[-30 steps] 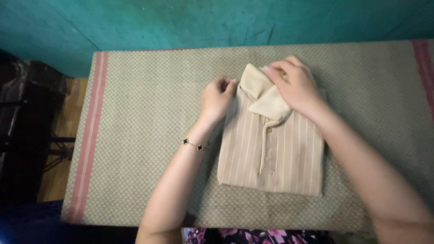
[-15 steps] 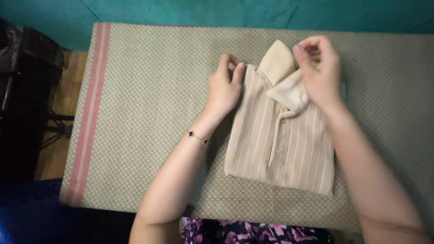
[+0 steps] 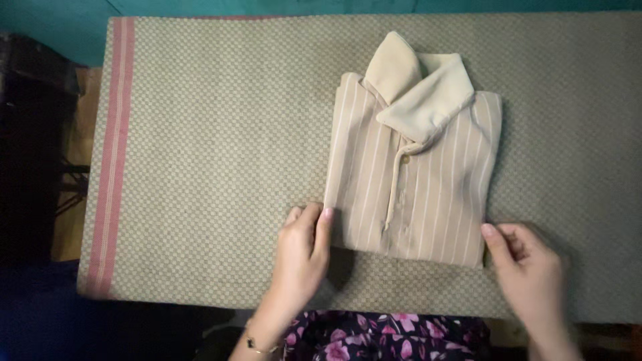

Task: The person folds a red t-shirt, a beige striped shirt, and a pair of dark jeans on a patterned mat. Each item is smoothed, folded into a compact rectangle, and placed into an orange basket.

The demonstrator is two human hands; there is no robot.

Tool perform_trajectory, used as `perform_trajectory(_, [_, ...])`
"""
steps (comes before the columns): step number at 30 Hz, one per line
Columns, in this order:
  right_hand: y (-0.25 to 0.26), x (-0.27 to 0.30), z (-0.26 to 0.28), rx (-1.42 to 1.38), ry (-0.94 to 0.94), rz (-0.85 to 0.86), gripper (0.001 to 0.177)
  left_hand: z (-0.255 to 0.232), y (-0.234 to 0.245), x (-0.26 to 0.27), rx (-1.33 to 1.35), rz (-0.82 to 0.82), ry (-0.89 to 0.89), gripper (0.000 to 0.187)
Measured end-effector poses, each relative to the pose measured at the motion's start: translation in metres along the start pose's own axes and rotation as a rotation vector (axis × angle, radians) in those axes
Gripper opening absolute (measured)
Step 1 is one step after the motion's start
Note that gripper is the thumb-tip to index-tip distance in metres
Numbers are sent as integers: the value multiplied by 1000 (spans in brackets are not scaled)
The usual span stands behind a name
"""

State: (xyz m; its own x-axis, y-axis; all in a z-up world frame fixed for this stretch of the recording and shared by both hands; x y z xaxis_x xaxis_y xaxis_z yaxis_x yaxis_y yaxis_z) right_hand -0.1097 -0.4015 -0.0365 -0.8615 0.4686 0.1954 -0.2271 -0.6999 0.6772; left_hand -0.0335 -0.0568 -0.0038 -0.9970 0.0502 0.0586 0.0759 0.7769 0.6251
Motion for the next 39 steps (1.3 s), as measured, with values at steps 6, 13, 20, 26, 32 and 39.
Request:
perform_trajectory(6, [5,25,8,-207,329,-199,15,-3,-7,9,84,-148,-76,21])
perform_trajectory(13, [7,22,-8,-174,231,-208,11,-15,8,21,-215,-396,-209,13])
perform_trajectory(20, [6,19,-32,-816,329,29,19,16,-3,16,90,-158,44,43])
perform_trajectory(26, [7,-50,-11,-393,26,85,37,-14,6,-31,-72,125,-38,63])
perform_trajectory(32, [-8,-130,61,-217,265,32,27,-49,-20,-110,-142,-59,-238,57])
perform_trajectory(39, [-33,-147,53,-594,79,152,27,-17,-12,-108,92,-187,-215,53])
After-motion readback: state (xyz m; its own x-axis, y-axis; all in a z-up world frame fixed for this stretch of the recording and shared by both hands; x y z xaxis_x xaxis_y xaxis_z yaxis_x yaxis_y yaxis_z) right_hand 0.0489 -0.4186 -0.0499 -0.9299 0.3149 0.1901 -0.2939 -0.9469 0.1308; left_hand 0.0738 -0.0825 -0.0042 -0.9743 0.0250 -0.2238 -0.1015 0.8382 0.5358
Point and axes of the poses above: each hand's wrist, its own x-axis away from the middle knuckle, its own y-axis out of the back of the hand, z = x × y, the point moved 9 cm from there along -x, towards the middle knuckle, and after that the axes turned 5 degrees about -x, right-handed, at the moved point
